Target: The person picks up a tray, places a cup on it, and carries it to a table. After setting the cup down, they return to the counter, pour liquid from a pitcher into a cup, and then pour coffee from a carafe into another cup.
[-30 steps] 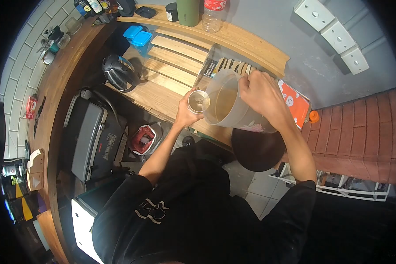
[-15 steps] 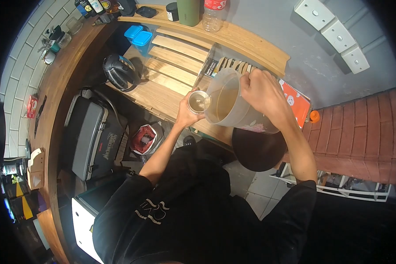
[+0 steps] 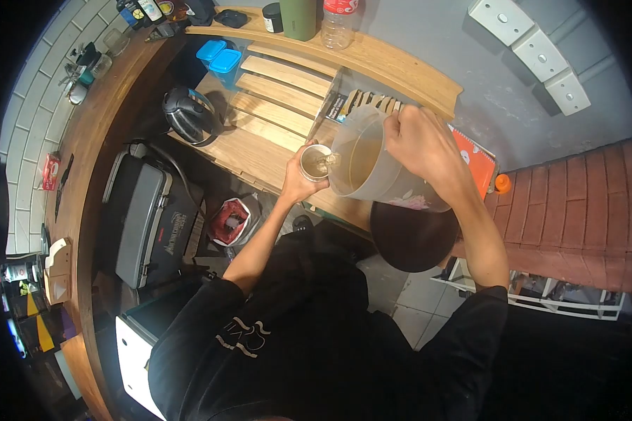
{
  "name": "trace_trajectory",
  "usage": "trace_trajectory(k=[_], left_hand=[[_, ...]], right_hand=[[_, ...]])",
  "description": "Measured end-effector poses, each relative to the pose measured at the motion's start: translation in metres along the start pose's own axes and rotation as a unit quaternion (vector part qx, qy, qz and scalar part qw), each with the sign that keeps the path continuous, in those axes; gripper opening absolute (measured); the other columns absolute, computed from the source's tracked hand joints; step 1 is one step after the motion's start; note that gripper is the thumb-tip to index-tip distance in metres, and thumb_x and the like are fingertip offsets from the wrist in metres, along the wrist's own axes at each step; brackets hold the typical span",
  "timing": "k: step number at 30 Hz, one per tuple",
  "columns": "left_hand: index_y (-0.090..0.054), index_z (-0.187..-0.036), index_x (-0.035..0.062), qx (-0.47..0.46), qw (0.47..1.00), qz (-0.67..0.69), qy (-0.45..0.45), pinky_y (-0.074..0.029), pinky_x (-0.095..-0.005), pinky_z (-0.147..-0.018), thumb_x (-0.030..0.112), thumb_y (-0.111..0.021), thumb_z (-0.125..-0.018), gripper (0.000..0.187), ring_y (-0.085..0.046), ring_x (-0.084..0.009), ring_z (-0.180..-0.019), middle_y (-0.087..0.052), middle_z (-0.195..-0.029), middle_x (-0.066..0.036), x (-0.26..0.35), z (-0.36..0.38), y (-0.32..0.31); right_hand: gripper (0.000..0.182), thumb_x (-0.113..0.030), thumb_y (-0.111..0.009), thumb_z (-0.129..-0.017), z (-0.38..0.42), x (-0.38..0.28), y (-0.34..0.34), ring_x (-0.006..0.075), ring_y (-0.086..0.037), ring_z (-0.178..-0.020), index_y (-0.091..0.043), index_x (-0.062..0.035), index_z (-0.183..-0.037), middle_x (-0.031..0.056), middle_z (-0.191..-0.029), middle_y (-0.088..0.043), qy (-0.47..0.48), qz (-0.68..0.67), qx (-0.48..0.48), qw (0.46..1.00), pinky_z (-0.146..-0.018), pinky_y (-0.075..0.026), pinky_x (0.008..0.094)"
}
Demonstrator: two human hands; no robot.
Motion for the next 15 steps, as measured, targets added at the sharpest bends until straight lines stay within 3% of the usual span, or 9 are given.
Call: trace_trajectory(k=[8, 15], left_hand=[[-0.050, -0.121, -0.0063, 0.005, 0.998, 0.057, 0.025, -0.042, -0.0335, -0.102, 0.015, -0.083, -0.050, 0.081, -0.056, -0.0243, -0.115, -0.056, -0.125, -0.021, 0.002, 0.002, -0.002], [-0.052, -0.119, -0.0060, -0.008, 1.000, 0.024, 0.012, -0.042, -0.0334, -0.102, 0.014, -0.083, -0.051, 0.077, -0.056, -0.0226, -0.114, -0.058, -0.122, -0.020, 0.008, 0.001, -0.002]], right_hand=[[0.032, -0.014, -0.048, -0.086, 0.002, 0.000, 0.005, 0.0471, -0.055, -0.063, -0.054, 0.0124, -0.068, 0.0315, -0.064, -0.049, -0.011, 0.008, -0.008, 1.000, -0.060, -0.045, 0.0480], [0.033, -0.014, -0.048, -0.086, 0.003, 0.000, 0.005, 0.0473, -0.055, -0.064, -0.054, 0.0128, -0.067, 0.0318, -0.064, -0.048, -0.005, 0.006, -0.002, 1.000, -0.060, -0.045, 0.0485]])
Point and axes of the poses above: each hand's wrist, its own z-axis away from the middle knuckle, its own y-axis out of the back of the hand, x = y × z, the point moved 10 cm from there along -z, towards the middle knuckle
